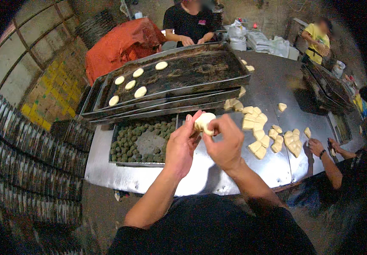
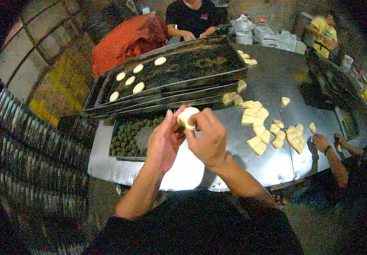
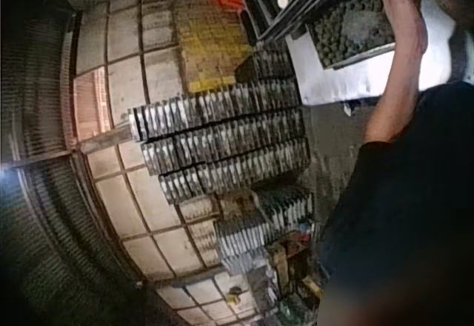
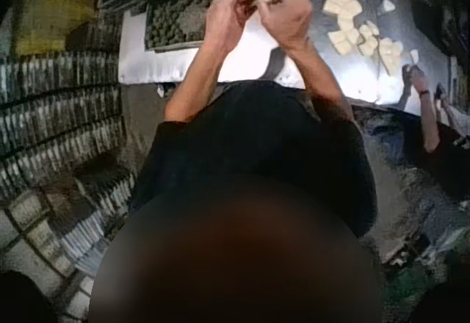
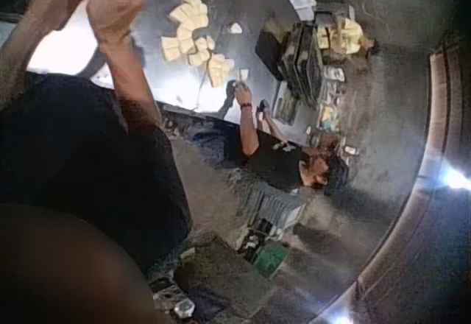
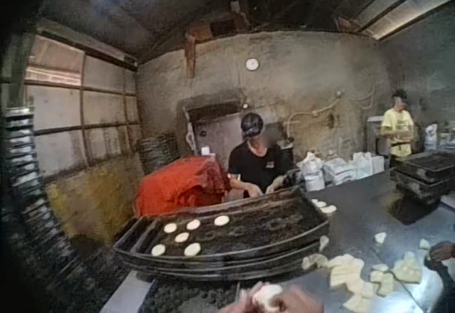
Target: The person repeatedly picks a small dough piece, wraps a dark filling inside, shapes it into a round bun, and places it on a metal tray. The person then carries the filled tray to a rack and stacks it with other trays.
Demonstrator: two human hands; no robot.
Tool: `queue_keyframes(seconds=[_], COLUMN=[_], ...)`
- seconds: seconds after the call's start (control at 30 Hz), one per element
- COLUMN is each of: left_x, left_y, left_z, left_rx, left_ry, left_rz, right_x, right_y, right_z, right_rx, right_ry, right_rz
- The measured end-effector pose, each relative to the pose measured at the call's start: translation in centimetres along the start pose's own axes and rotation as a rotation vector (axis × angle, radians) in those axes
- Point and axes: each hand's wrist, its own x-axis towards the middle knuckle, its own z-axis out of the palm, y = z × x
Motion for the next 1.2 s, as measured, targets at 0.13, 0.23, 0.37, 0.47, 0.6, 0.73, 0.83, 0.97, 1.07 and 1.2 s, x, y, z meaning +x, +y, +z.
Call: queue_keyframes(seconds=[0.13, 0.23, 0.37, 0.47, 0.6, 0.73, 0.83, 0.97, 1.07, 1.2], left_x=[0.4, 0.3, 0.6, 1.0, 1.9, 2.6, 3.3, 4.4, 4.5, 4.2], left_y=[-0.1, 0.6, 0.7, -0.3, -1.6, -1.6, -2.8, -8.6, -16.1, -21.3], left_z=[1.5, 2.1, 1.7, 0.8, -0.8, -1.7, -3.7, -9.5, -13.2, -15.0], left_rx=[0.039, 0.037, -0.088, 0.092, 0.317, 0.663, 0.792, 1.014, 0.753, 0.495], left_ry=[0.008, -0.028, -0.366, -0.098, -0.123, -0.247, -0.312, -0.169, -0.299, -0.245], left_rz=[0.078, 0.091, -0.081, 0.114, 0.081, 0.127, 0.121, 0.123, -0.219, -0.535], right_x=[-0.4, -0.1, 0.7, 0.6, 0.3, -0.9, -3.6, -8.9, -11.1, -8.0], right_y=[-0.3, -0.5, -0.4, -0.7, -0.8, 0.0, 1.4, 4.3, 5.4, 5.5], right_z=[-1.2, -1.9, -2.4, -2.2, -1.3, -1.1, -1.8, -3.4, -3.0, -3.1], right_rx=[-0.081, -0.033, -0.142, -0.140, -0.177, -0.286, -0.218, -0.085, -0.092, -0.049], right_ry=[0.057, 0.113, 0.070, 0.102, 0.093, 0.037, -0.073, -0.015, -0.084, -0.143], right_rz=[-0.322, -0.104, -0.141, -0.253, -0.073, -0.267, -0.110, 0.279, 0.331, 0.428])
